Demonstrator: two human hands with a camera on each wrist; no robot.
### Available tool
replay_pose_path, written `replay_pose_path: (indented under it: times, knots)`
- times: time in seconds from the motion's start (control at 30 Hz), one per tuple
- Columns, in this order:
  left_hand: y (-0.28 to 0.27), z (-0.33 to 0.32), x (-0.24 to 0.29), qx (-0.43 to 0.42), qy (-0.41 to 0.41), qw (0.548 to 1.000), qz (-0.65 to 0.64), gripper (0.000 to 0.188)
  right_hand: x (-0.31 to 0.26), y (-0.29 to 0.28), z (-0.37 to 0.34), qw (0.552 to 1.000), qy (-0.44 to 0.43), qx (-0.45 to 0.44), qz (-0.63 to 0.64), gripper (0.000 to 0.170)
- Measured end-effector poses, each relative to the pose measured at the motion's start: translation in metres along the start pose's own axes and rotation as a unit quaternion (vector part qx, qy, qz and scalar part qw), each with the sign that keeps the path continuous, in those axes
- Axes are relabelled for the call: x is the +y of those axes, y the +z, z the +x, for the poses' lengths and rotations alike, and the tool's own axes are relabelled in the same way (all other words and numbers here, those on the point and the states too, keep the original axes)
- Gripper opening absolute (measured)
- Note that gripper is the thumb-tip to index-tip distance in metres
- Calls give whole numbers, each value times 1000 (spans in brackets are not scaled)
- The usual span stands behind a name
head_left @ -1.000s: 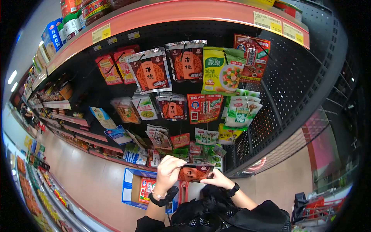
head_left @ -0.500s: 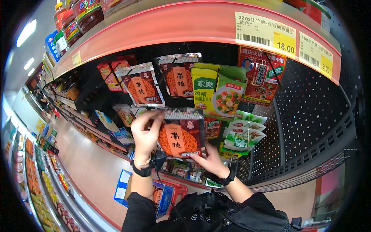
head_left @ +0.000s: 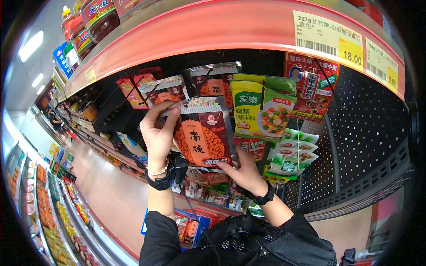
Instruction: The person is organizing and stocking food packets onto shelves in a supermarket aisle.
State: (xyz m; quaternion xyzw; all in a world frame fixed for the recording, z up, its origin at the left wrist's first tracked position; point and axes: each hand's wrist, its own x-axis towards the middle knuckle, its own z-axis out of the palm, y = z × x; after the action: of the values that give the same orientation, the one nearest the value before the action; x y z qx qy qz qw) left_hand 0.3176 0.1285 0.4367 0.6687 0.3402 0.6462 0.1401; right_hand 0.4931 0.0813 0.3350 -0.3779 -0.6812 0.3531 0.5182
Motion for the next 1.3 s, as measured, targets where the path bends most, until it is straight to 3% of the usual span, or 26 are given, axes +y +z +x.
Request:
replay_pose_path:
  times: [0.17,0.37,0.47,0.57,0.63,0.67,0.77,0.83,0.9,0.97,1.03,1.07,1.1,1.17,1.23,1.3]
  knots:
    - [4,10,-2,-21,-4,1000,5,15,0,0,2,998,34,3,45,42]
    - [14,19,-29,-68,-17,993,-92,15,18,2,5,995,-23,73,62,46]
    - [21,27,-33,-64,-17,994,-88,13,25,-1,5,996,28,50,62,48]
    - [32,40,-41,-63,-11,993,-99,13,37,-3,3,995,-34,97,17,55]
    - [40,49,-51,-75,-20,990,-114,12,33,-6,-4,994,49,65,76,57]
    - [45,54,-51,-69,24,995,-65,12,36,-7,-8,994,49,66,74,57]
    - [56,66,-62,-52,92,993,-55,13,45,-12,-17,994,21,82,73,48]
    - [60,68,-61,-64,43,997,-10,13,46,-19,-22,999,-14,43,6,31]
    - [68,72,-65,-3,170,976,135,14,40,-21,-25,998,-14,53,6,24]
    - [71,70,-67,6,168,972,164,14,40,-22,-28,998,-14,63,7,18]
    - [70,65,-67,69,218,953,199,13,43,-24,-31,998,-9,62,8,16]
    - [65,60,-59,42,179,956,226,14,44,-24,-33,998,-6,62,8,16]
    - [61,58,-55,41,177,957,226,14,45,-25,-35,998,-5,60,4,15]
    - [50,53,-51,63,251,938,230,18,46,-25,-38,999,0,53,2,14]
    - [39,45,-46,49,233,947,217,20,44,-24,-39,999,37,34,12,14]
    - [28,33,-38,23,191,974,118,21,50,-19,-40,999,44,12,23,13]
